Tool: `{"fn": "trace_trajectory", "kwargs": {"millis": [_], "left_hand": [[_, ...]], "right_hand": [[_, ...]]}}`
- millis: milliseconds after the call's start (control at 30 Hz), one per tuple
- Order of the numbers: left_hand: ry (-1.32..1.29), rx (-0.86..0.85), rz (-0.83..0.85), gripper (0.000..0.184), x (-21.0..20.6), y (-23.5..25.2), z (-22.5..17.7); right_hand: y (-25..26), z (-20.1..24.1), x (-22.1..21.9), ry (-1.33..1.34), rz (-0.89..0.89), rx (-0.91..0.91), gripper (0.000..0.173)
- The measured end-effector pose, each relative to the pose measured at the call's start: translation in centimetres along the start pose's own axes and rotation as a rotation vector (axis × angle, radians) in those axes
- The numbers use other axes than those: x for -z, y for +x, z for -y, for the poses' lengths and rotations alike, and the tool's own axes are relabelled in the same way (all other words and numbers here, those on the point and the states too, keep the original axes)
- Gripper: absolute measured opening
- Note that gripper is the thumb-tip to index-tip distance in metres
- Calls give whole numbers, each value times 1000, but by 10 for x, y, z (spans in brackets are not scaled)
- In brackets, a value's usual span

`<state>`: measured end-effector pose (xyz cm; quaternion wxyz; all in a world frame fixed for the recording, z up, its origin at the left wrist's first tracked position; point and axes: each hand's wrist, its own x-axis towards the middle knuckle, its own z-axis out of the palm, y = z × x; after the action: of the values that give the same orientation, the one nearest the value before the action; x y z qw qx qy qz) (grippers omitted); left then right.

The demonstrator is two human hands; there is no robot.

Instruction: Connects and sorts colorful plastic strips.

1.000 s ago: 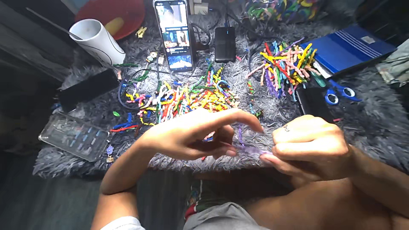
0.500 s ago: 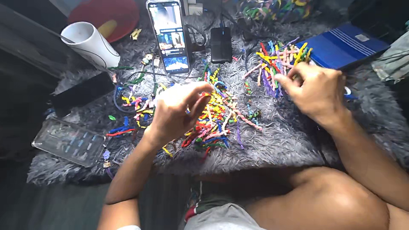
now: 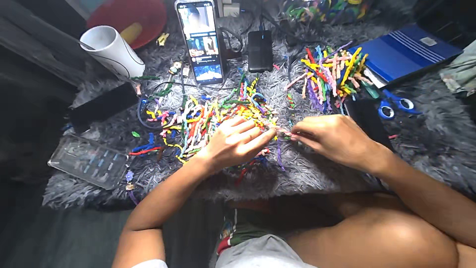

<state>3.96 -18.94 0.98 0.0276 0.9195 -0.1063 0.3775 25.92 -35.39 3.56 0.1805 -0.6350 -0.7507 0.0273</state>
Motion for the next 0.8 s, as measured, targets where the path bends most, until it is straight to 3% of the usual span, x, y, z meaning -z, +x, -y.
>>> {"fn": "trace_trajectory", "kwargs": {"millis": [200,333,633,800], "left_hand": [[-77,104,102,42,-1,9,-11],[-100,4,4,20,-4,3,-9],[7,74,-121,21,0,-2,-10],[-9,96,-193,20,1,-3,-12]], "right_hand": [[0,31,21,8,-281,192,21],[0,41,14,8,-398,302,17],[0,33,27,133,-400,106,19],[0,28,32,545,-332,0,14]]}}
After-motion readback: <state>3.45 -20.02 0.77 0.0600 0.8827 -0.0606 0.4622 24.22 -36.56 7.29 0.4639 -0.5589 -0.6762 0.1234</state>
